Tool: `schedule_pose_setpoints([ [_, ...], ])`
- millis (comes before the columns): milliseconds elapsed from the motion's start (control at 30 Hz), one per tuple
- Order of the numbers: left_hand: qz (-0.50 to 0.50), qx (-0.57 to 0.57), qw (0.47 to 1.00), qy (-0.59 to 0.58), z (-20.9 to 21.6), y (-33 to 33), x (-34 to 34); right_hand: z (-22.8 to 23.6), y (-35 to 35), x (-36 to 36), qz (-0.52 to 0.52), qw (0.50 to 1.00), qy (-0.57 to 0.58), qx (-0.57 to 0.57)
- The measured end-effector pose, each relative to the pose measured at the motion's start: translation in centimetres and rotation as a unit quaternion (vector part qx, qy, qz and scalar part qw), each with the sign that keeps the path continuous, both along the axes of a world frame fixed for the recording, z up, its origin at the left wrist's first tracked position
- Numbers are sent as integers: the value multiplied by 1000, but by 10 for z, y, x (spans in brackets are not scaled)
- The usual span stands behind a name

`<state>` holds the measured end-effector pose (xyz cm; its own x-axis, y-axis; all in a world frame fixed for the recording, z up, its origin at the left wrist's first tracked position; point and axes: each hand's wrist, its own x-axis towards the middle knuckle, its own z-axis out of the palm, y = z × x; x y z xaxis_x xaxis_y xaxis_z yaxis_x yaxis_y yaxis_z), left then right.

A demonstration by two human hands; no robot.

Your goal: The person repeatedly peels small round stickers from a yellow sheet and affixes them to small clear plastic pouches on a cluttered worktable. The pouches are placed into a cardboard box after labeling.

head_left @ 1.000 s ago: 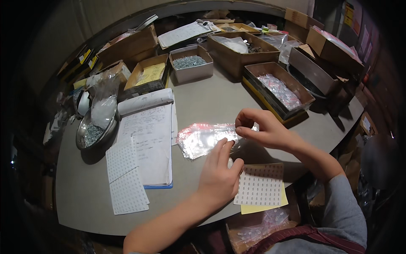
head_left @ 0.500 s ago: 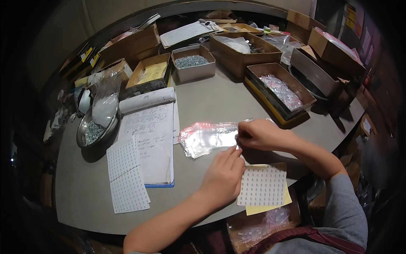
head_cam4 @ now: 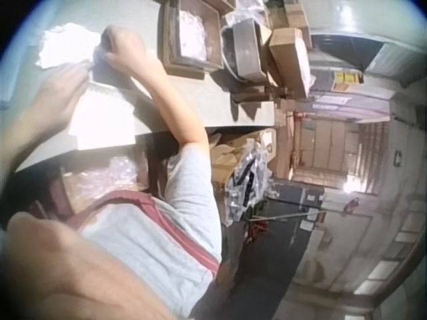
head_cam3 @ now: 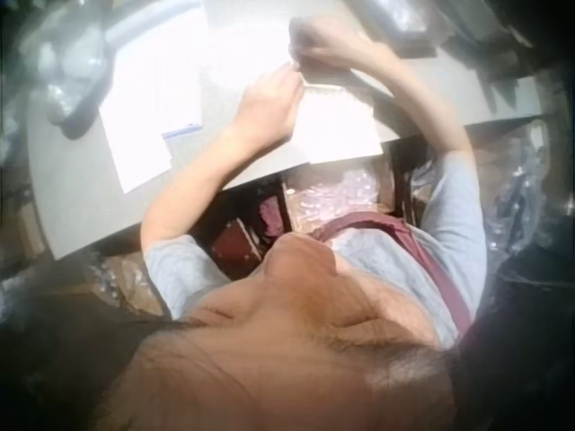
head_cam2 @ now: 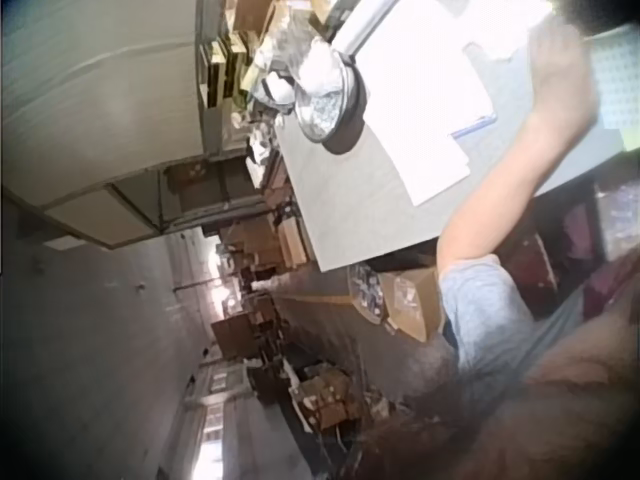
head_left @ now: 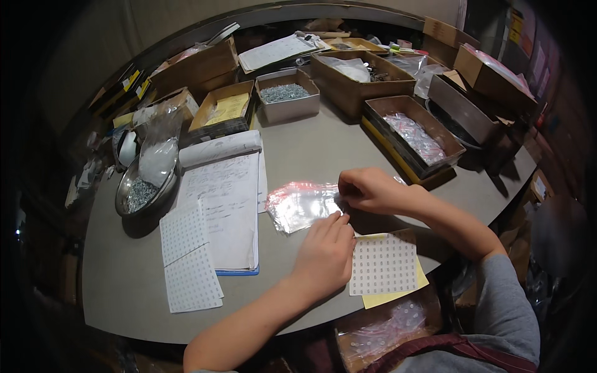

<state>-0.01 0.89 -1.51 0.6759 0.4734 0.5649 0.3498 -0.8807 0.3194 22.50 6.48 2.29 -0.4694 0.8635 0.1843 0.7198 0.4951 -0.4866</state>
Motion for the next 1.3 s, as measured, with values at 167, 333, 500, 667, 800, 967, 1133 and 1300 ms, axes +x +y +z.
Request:
schedule_pose_setpoints([
  [167,-18,-35,999,-18,-3,3,2,10,-8,9,-127,983,-130,2],
  [333,-34,-84,994,-53,-7,12,4,24,-18,31,-103,989,-106,21],
  [500,3,-106,989,-104,3,4,-4,28,-65,0,82,996,-5,-27],
  [667,-15,-111,988,-103,0,8,-1,19,-85,-4,58,995,-61,49],
  [800,-14,-117,988,-104,-2,9,0,3,-91,-5,76,968,-103,217],
  [967,-9,-124,987,-98,2,6,-1,-5,-85,1,105,961,-43,252],
  [1133,-2,-109,993,-42,4,3,-2,10,-31,1,-63,986,139,-67],
  [1300,-14,-113,993,-26,5,4,-2,-4,6,4,-71,996,-7,-48],
])
